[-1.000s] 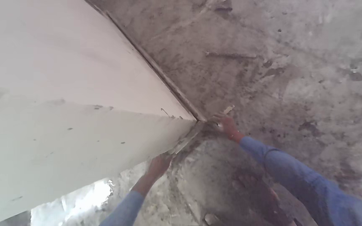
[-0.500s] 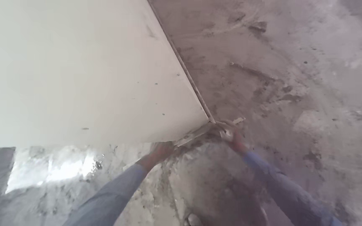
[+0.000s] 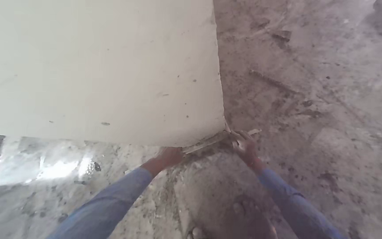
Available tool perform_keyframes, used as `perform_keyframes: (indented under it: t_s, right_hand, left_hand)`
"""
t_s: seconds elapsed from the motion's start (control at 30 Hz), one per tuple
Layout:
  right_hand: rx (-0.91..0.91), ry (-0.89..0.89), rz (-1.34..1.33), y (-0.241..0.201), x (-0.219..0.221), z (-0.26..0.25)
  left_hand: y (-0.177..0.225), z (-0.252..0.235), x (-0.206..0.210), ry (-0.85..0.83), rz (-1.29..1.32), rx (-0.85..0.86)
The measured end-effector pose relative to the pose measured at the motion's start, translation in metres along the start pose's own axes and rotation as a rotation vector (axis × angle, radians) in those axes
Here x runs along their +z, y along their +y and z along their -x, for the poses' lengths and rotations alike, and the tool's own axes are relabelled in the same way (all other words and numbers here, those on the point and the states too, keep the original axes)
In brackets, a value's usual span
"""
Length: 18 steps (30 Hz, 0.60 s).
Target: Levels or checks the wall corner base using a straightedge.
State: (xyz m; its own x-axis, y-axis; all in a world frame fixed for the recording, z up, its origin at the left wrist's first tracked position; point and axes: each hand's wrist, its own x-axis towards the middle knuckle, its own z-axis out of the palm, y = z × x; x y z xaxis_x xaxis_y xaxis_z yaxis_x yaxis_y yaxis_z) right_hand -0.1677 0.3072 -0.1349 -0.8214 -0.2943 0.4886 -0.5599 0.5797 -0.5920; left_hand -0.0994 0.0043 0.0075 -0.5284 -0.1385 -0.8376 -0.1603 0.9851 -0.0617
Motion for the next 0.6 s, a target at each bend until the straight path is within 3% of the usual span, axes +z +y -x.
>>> perform_keyframes:
  t_s: [0.33,0.47,0.6]
  right_hand:
    - [0.007,0.031,-0.064,0.003,0.001,-0.001]
    - [0.204,-0.090,-0.178,-0.002,-0.004,0.005]
    - [0.317,-0.233,-0.077,0.001,-0.003,0.014]
  left_hand:
    - [-0.003,-0.003,-0.001,-0.026,0.040,0.025]
    - [-0.007,-0.005,0.005,0.008,0.047,0.023]
    - [-0.005,-0.005,0.004,0.040,0.034,0.027]
